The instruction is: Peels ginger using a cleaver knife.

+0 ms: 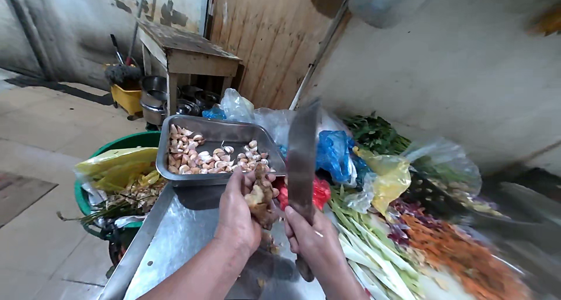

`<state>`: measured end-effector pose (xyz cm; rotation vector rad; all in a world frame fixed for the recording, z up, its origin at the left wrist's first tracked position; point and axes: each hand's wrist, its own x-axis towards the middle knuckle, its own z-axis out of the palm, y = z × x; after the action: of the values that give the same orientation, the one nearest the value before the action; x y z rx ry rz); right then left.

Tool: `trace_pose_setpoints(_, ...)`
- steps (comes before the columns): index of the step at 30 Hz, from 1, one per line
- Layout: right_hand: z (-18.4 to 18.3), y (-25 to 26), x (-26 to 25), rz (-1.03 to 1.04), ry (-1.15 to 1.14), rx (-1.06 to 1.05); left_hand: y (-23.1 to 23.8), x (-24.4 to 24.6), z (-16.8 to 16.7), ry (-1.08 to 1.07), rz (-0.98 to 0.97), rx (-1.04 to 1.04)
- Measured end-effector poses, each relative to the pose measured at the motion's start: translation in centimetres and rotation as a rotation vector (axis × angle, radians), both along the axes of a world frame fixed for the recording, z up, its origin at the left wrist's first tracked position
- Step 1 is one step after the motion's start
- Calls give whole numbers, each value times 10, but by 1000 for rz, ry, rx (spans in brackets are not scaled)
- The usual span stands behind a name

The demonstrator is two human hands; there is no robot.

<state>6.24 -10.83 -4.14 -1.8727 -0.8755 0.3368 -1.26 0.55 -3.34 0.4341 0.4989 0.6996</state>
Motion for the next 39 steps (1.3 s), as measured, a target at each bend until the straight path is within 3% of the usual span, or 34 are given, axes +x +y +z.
trace_pose_setpoints(4,-18,-2,-2,48,-742,-132,1,0,0,-2,27,-37)
trace_pose_setpoints(7,-22,0,-6,57,-968,-116,3,0,-8,-82,35,-17)
trace_pose_setpoints(12,-24,2,-5,72,-957,-147,-5,-1,-6,-30,73,58)
trace_pose_setpoints(19,-17,5,-3,58,-782,-367,-18,1,-2,197,92,184)
trace_pose_setpoints(23,-26,4,6,48,-867,-233,-10,-2,1,260,24,220)
trace_pose_setpoints(26,-10,-2,6,49,-460,-173,0,-1,1,193,-79,119)
trace_pose_setpoints(28,-6,-5,6,14,-356,-85,7,0,0,128,-122,1)
trace_pose_setpoints(33,-19,-3,0,41,-853,-123,13,-2,2,11,-82,-126)
trace_pose_setpoints(39,-25,1,-7,121,-928,-146,11,-1,-8,-91,50,-94)
